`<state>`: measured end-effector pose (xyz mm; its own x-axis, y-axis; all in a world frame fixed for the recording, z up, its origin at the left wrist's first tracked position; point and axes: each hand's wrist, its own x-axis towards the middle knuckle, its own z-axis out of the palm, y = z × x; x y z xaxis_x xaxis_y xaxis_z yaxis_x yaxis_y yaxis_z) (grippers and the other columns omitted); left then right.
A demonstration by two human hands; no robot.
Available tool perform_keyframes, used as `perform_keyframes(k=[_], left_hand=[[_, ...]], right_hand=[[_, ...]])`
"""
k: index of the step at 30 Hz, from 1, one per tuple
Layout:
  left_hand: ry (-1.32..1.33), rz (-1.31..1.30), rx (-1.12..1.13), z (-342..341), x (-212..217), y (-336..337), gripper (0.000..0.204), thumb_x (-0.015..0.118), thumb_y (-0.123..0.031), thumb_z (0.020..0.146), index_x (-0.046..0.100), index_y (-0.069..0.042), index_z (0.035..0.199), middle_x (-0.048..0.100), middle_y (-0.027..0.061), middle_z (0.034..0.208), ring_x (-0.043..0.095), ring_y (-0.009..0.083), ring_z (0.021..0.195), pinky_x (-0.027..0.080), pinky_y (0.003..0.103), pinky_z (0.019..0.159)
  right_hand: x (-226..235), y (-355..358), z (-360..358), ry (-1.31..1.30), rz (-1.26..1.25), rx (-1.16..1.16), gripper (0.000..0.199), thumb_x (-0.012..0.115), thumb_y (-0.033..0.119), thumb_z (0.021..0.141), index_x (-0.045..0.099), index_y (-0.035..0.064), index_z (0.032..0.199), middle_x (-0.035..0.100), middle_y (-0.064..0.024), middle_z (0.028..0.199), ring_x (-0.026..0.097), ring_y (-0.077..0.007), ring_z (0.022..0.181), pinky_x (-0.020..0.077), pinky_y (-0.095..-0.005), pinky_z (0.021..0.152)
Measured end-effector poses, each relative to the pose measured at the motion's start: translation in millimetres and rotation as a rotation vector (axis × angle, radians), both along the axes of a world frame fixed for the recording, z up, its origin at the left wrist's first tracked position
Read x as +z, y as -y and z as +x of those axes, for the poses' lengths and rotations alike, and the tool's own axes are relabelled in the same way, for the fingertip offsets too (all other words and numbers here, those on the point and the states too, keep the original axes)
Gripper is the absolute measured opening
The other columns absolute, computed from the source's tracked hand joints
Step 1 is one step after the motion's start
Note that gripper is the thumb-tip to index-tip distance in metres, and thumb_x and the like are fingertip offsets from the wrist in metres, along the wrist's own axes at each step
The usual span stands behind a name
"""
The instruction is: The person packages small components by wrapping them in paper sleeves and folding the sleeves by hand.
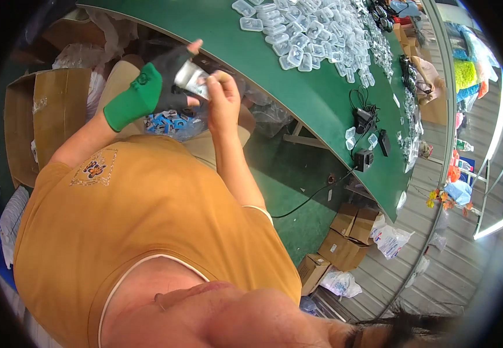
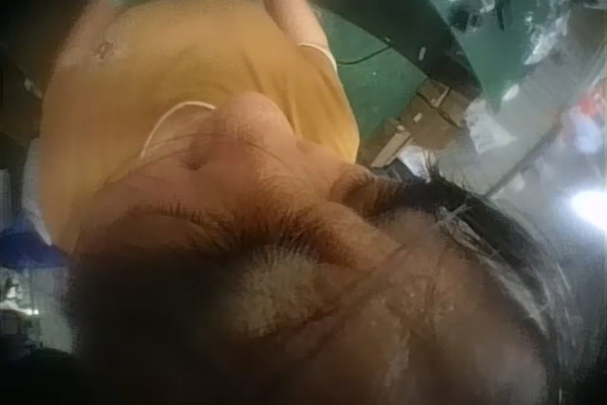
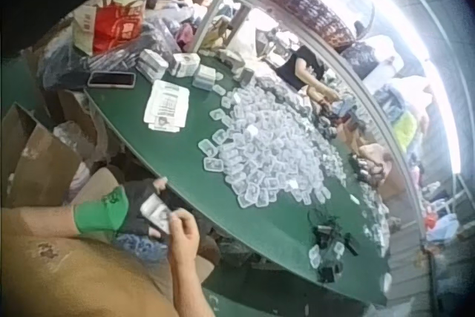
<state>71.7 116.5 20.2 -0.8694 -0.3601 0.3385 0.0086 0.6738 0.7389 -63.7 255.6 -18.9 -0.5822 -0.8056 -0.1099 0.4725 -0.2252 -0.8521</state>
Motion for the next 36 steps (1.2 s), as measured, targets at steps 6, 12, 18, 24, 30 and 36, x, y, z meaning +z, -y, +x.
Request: perform_keyframes(k=[6, 12, 18, 24, 30, 36], left_hand=[[0.029, 0.171, 0.036, 12, -2, -1, 0.087, 0.087, -0.023, 0.074, 0.046, -0.006, 0.149, 0.061, 0.019, 0.137, 0.065, 0.0272, 0.118, 0.053, 0.039, 0.098], [-0.042, 0.168, -0.084, 16, -16, 5, 0.061, 0.083, -0.017, 0.08, 0.058, -0.006, 0.135, 0.066, 0.0156, 0.123, 0.068, 0.0308, 0.106, 0.055, 0.038, 0.088], [-0.008, 0.159, -0.11, 12, -9, -7, 0.061, 0.084, -0.012, 0.077, 0.054, -0.005, 0.13, 0.064, 0.0146, 0.116, 0.068, 0.0336, 0.102, 0.055, 0.038, 0.085], [-0.082, -0.009, 0.097, 8, -36, -16, 0.058, 0.08, -0.012, 0.078, 0.052, -0.006, 0.129, 0.061, 0.0154, 0.119, 0.067, 0.0358, 0.102, 0.055, 0.041, 0.083], [-0.036, 0.019, 0.04, 20, -19, -23, 0.051, 0.072, -0.007, 0.081, 0.051, -0.006, 0.128, 0.062, 0.0166, 0.114, 0.067, 0.0365, 0.095, 0.054, 0.041, 0.081], [0.048, 0.204, -0.129, 23, -13, -19, 0.1, 0.068, -0.006, 0.083, 0.013, -0.013, 0.166, 0.065, 0.0137, 0.102, 0.065, 0.0279, 0.086, 0.053, 0.036, 0.081]], right_hand=[[3, 0, 23, 0.134, -0.175, -0.092, 0.037, 0.061, 0.002, 0.099, 0.048, 0.0081, 0.134, 0.064, -0.0073, 0.114, 0.066, -0.0168, 0.101, 0.0581, -0.0325, 0.088], [-9, -9, 21, -0.519, -0.086, 0.001, 0.054, 0.06, -0.003, 0.098, 0.041, 0.0005, 0.148, 0.061, -0.008, 0.117, 0.063, -0.0128, 0.101, 0.0541, -0.0285, 0.089], [14, -8, 35, -0.313, -0.088, 0.034, 0.035, 0.063, 0.001, 0.099, 0.053, -0.0017, 0.133, 0.063, -0.0049, 0.109, 0.061, -0.0087, 0.095, 0.0532, -0.0243, 0.082], [14, 2, 34, -0.707, 0.01, -0.061, 0.027, 0.062, 0.005, 0.101, 0.058, 0.0016, 0.127, 0.061, -0.0007, 0.105, 0.059, -0.0079, 0.086, 0.0482, -0.0212, 0.079], [22, -2, -11, 0.047, -0.035, 0.128, 0.026, 0.054, 0.027, 0.107, 0.064, 0.0053, 0.118, 0.067, -0.004, 0.1, 0.064, -0.0124, 0.081, 0.0536, -0.0281, 0.069], [11, -3, 3, -0.263, 0.14, 0.248, 0.015, 0.064, 0.018, 0.101, 0.065, 0.005, 0.109, 0.065, -0.0032, 0.097, 0.062, -0.0122, 0.076, 0.0516, -0.028, 0.069]])
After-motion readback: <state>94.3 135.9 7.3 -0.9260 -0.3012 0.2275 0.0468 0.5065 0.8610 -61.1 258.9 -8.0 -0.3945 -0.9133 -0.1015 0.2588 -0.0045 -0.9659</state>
